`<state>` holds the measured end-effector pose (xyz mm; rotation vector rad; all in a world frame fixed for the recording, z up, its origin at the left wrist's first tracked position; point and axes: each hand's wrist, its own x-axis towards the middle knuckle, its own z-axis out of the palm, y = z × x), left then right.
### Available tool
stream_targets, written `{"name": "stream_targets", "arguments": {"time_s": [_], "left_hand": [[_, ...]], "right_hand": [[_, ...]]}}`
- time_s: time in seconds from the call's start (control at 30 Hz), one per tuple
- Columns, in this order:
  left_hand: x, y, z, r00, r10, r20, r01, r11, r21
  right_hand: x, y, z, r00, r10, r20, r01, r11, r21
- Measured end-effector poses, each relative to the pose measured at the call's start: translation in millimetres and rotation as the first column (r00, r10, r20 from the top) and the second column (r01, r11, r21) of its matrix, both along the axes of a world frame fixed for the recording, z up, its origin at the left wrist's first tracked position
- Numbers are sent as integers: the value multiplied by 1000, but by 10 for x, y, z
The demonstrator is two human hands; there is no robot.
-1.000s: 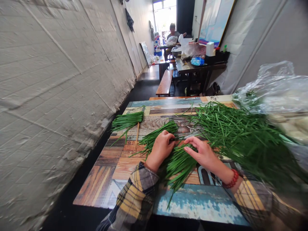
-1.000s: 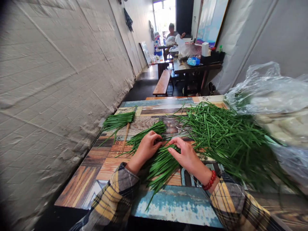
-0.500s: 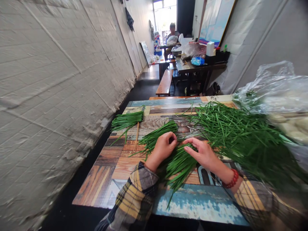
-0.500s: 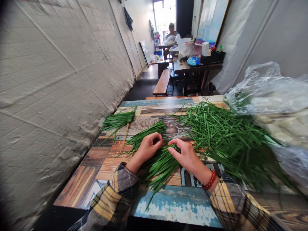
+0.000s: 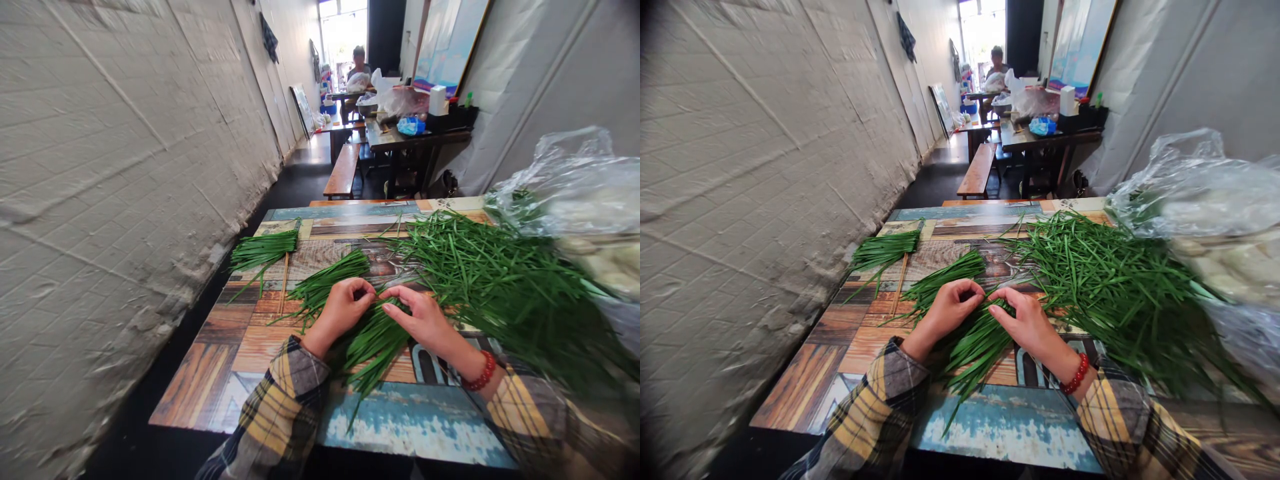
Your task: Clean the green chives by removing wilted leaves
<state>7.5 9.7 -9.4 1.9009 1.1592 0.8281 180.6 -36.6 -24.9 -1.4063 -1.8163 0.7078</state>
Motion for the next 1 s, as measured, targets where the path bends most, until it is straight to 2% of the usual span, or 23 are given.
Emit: {"name": "stream_targets", "arguments": {"time_s": [0.47, 0.77, 0.93, 1.0], "left_hand": [[1, -10, 6, 999, -29, -36, 31, 998, 62], [-7, -22, 8, 997, -70, -39, 73, 993, 93], [-16, -37, 25, 987, -160, -14, 161, 986, 54], [-33, -15, 24, 990, -139, 3, 139, 989, 49]], "right_hand": [[2, 10, 7, 1000, 4, 11, -4, 1000, 10], [-4, 18, -58, 987, -23, -159, 12, 998, -69], [21, 19, -71, 996, 10, -85, -15, 998, -56], [24, 18, -70, 998, 8, -65, -12, 999, -48]]}}
